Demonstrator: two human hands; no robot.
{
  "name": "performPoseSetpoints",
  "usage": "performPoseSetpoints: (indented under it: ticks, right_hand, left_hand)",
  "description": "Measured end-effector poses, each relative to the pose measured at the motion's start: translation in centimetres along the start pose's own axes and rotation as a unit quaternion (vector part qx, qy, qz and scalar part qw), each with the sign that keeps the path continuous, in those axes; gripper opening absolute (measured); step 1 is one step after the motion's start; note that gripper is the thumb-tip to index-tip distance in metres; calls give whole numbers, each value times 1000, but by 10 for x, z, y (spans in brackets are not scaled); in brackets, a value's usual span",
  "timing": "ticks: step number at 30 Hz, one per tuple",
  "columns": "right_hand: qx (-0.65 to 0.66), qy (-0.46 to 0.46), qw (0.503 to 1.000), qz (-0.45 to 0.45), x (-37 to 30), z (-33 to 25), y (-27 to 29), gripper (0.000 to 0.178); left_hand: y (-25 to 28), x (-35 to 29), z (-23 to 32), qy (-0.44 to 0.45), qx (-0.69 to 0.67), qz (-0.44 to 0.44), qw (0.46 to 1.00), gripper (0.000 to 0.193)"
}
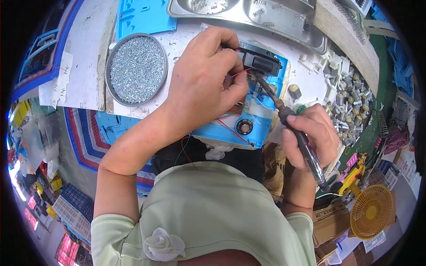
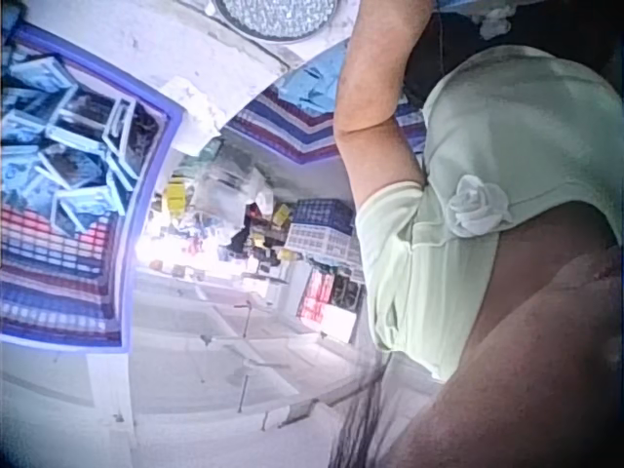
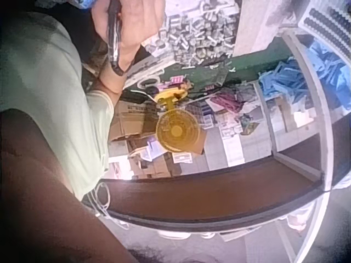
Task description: The person is assembling an electronic device, involving soldering, using an electric screwdriver, and placing components into a plastic casing.
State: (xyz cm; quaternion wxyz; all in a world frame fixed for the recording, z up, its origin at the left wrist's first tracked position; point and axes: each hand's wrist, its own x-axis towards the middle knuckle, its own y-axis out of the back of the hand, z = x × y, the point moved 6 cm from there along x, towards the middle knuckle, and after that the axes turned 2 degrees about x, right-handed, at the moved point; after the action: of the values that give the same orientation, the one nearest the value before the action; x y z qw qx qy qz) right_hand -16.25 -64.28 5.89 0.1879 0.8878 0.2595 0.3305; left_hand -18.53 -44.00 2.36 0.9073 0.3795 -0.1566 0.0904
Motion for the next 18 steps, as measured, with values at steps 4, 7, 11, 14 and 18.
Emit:
performPoseSetpoints:
  ticks: [4,7,11,14,18]
  right_hand:
    - [-1,5,1000,-3,3,1,-2,26]
    - [1,5,1000,-5,5,0,-2,26]
    - [-1,3,1000,-2,4,1,-2,26]
    - [-1,5,1000,-4,5,1,-1,25]
    - [0,4,1000,-9,3,2,1,26]
  left_hand:
    - [1,1,2,-18,14,3,1000,12]
    - [1,2,2,-30,19,12,999,13]
    - [1,2,3,-24,15,12,1000,13]
    - [1,2,3,-21,16,13,1000,13]
    - [1,2,4,-38,26,21,999,13]
